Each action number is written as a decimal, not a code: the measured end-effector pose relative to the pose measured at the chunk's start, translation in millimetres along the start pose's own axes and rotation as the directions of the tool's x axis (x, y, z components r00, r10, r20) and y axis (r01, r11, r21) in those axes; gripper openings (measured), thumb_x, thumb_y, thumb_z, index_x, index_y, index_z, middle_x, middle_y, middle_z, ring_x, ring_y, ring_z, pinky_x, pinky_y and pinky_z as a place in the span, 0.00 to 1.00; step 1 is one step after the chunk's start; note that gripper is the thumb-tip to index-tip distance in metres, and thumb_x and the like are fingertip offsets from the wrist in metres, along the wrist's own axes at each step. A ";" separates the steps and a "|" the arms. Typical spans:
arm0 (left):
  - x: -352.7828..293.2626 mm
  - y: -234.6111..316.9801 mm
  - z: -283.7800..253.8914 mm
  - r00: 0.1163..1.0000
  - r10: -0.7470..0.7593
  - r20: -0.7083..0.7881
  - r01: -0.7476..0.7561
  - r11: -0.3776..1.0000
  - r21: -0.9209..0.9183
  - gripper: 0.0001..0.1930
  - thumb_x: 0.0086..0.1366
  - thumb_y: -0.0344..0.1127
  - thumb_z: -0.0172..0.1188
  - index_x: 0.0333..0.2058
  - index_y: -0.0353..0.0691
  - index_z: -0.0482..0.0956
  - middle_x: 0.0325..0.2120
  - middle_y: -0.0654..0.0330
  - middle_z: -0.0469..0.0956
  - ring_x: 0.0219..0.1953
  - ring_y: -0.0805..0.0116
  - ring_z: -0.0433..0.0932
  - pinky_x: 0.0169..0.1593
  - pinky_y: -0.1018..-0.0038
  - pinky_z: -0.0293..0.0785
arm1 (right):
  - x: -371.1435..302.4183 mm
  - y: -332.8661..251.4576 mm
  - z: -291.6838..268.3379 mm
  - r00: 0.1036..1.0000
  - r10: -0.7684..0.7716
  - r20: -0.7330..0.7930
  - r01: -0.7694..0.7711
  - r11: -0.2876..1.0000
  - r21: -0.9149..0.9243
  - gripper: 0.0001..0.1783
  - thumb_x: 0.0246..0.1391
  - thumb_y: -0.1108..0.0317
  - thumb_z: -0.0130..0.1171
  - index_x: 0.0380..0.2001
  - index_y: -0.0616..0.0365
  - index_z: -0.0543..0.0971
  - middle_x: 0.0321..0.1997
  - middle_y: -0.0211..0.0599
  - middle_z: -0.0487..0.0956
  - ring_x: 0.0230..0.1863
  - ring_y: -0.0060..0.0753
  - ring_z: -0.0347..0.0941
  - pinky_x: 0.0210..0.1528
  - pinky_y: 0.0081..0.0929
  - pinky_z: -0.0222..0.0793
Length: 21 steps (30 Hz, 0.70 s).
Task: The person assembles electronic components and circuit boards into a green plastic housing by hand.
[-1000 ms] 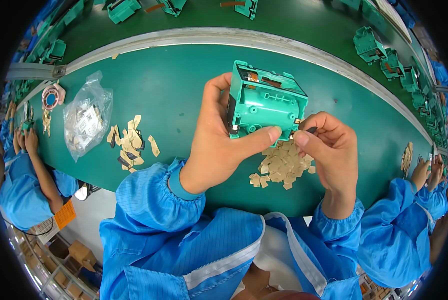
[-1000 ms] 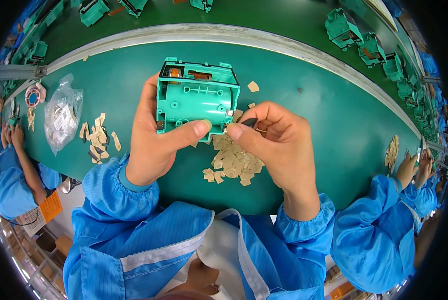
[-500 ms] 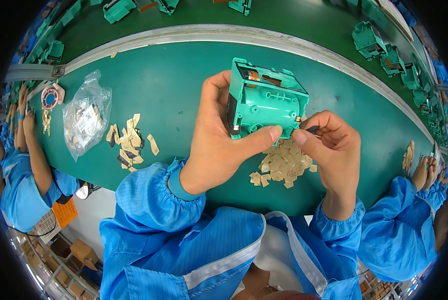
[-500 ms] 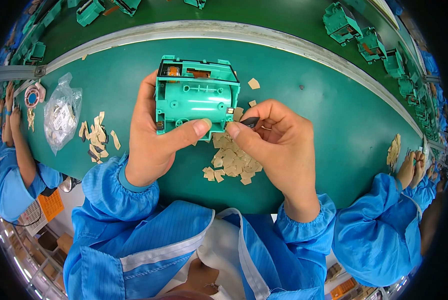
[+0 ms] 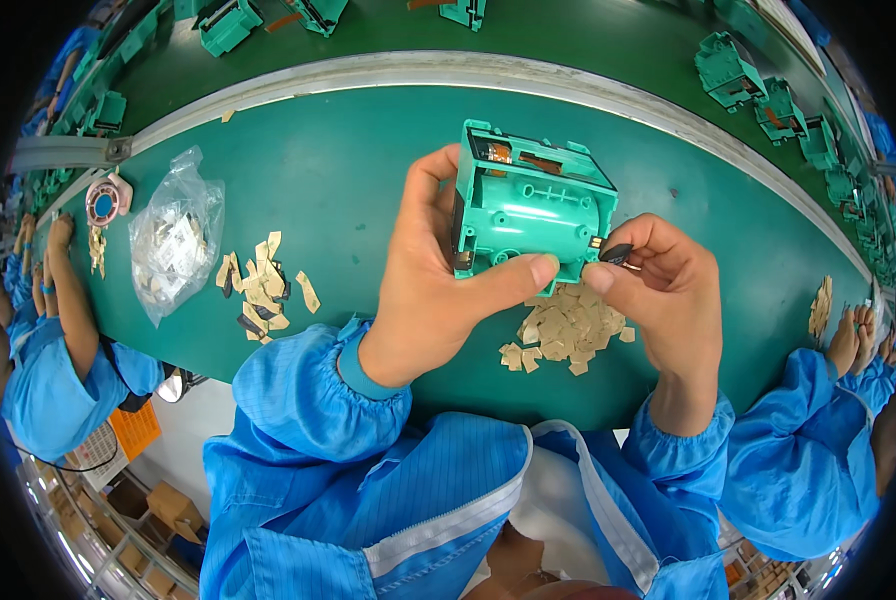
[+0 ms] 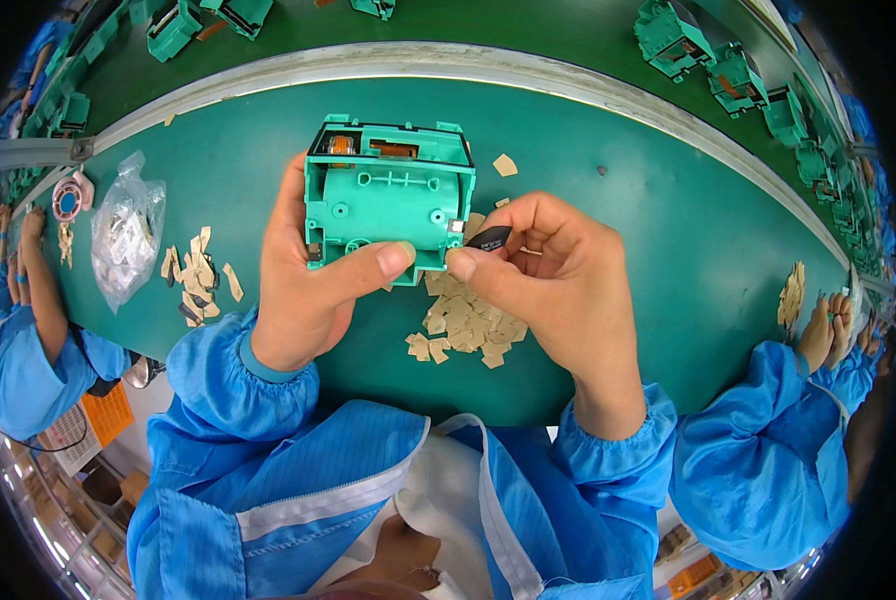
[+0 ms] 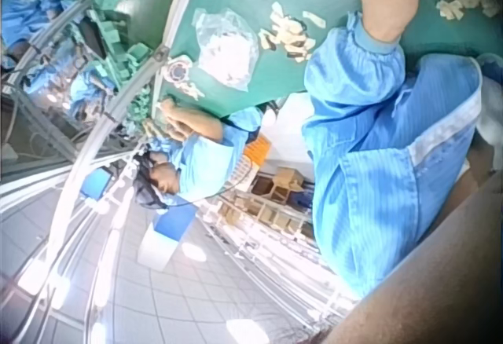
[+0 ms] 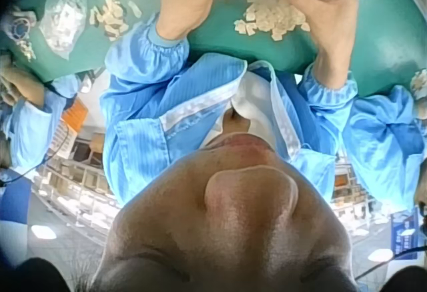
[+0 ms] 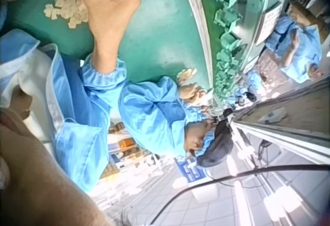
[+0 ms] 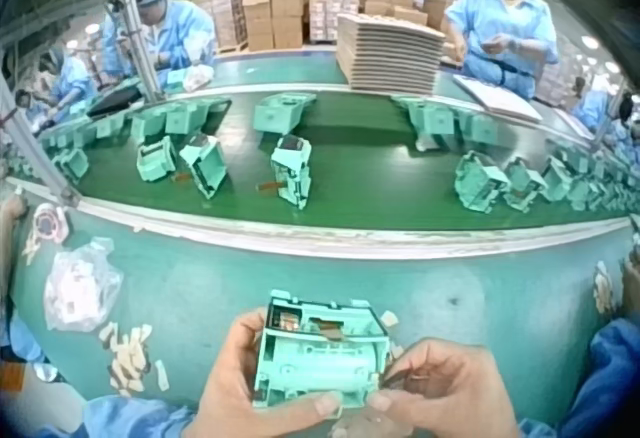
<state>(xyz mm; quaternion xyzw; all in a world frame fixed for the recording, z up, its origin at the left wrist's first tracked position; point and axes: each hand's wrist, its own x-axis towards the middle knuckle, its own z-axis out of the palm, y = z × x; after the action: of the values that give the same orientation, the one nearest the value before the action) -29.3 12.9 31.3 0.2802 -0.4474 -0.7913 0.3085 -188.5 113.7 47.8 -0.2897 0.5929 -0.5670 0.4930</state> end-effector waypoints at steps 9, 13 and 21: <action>1.4 -10.5 -2.2 0.997 0.010 0.078 -0.001 0.993 -0.120 0.41 0.47 0.25 0.70 0.57 0.36 0.55 0.47 0.53 0.71 0.49 0.66 0.73 0.50 0.69 0.73 | -1.0 -3.9 5.7 0.997 0.041 0.061 -0.045 0.997 0.059 0.10 0.45 0.77 0.66 0.29 0.62 0.74 0.31 0.29 0.76 0.34 0.18 0.73 0.37 0.18 0.72; 4.8 -6.0 -1.6 0.993 -0.015 0.114 0.020 0.999 -0.044 0.41 0.45 0.25 0.71 0.56 0.36 0.57 0.46 0.53 0.72 0.48 0.65 0.74 0.51 0.68 0.72 | -1.1 -3.9 6.1 0.996 0.022 0.090 -0.027 0.998 0.058 0.10 0.46 0.77 0.66 0.29 0.62 0.74 0.31 0.29 0.76 0.34 0.18 0.73 0.36 0.18 0.72; 5.5 -0.7 0.1 0.993 -0.053 0.109 0.078 0.967 -0.241 0.36 0.44 0.24 0.72 0.52 0.35 0.63 0.45 0.54 0.73 0.45 0.65 0.76 0.50 0.68 0.73 | -5.2 -20.3 -8.4 0.973 0.114 0.203 -0.124 0.991 0.039 0.16 0.59 0.63 0.54 0.43 0.67 0.75 0.26 0.28 0.76 0.27 0.15 0.68 0.29 0.13 0.64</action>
<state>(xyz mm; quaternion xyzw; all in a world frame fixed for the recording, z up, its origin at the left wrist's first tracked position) -33.1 9.2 29.8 0.2141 -0.3520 -0.8633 0.2914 -198.7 117.8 67.5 -0.2964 0.5418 -0.5196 0.5904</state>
